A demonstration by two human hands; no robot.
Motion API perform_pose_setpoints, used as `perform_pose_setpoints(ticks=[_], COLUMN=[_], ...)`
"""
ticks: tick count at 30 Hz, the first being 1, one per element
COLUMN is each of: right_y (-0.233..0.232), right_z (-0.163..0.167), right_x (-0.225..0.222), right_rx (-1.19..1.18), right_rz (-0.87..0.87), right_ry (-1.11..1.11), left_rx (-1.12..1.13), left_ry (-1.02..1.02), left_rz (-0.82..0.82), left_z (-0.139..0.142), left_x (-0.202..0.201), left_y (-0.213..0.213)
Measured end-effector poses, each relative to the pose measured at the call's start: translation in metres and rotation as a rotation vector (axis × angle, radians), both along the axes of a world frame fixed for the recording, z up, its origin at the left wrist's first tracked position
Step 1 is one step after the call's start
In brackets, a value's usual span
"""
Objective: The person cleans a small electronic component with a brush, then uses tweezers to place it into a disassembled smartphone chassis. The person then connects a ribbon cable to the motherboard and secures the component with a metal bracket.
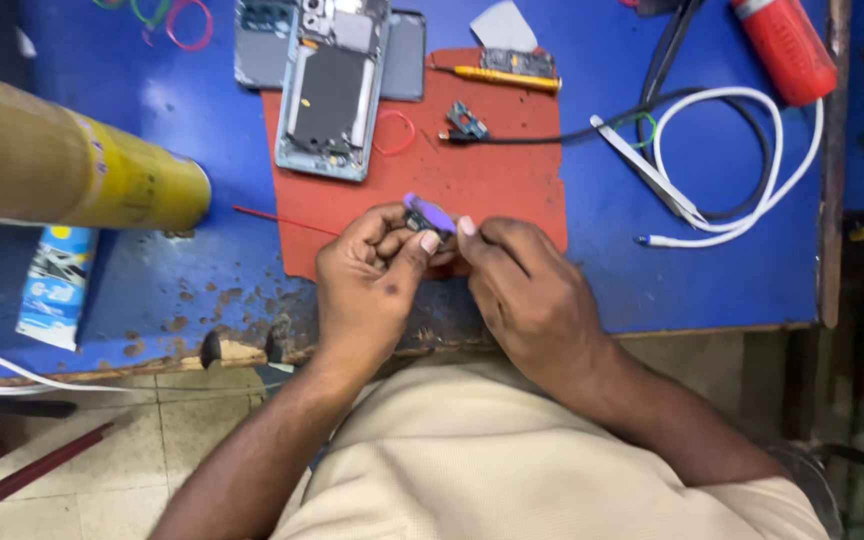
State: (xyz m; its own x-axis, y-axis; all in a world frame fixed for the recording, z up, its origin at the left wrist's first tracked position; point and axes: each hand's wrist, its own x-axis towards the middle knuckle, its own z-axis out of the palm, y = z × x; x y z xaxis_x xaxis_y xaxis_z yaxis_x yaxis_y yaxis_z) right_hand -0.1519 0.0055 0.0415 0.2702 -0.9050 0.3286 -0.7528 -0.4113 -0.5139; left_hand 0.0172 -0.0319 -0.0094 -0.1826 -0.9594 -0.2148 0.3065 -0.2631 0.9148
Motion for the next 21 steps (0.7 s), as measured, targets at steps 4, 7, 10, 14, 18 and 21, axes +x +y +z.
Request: perform_pose_setpoints(ticks=[4,7,10,14,18,21], right_y=[0.004,-0.002,-0.014,-0.008,-0.003,-0.002], right_z=[0.007,0.004,0.0,0.004,-0.005,-0.015], right_x=[-0.001,0.004,0.003,-0.017,-0.032,-0.034], right_rx=[-0.001,-0.009,-0.036,-0.016,0.021,0.058], right_rz=[-0.021,-0.014,-0.025,-0.191,-0.261,-0.271], right_ry=[0.024,0.013,-0.079,-0.186,-0.202,-0.235], left_rx=[0.008,-0.035,0.015,0.075,0.065,0.075], left_ry=[0.008,0.04,-0.046,0.089,0.073,0.062], left_rz=[0.024,-0.009,-0.041,0.009,-0.025,-0.038], left_z=[-0.002,-0.003,-0.002,-0.001,-0.002,-0.002], left_x=[0.0,-0.001,0.003,0.002,0.003,0.006], left_y=[-0.002,-0.001,-0.001,-0.006,-0.009,-0.01])
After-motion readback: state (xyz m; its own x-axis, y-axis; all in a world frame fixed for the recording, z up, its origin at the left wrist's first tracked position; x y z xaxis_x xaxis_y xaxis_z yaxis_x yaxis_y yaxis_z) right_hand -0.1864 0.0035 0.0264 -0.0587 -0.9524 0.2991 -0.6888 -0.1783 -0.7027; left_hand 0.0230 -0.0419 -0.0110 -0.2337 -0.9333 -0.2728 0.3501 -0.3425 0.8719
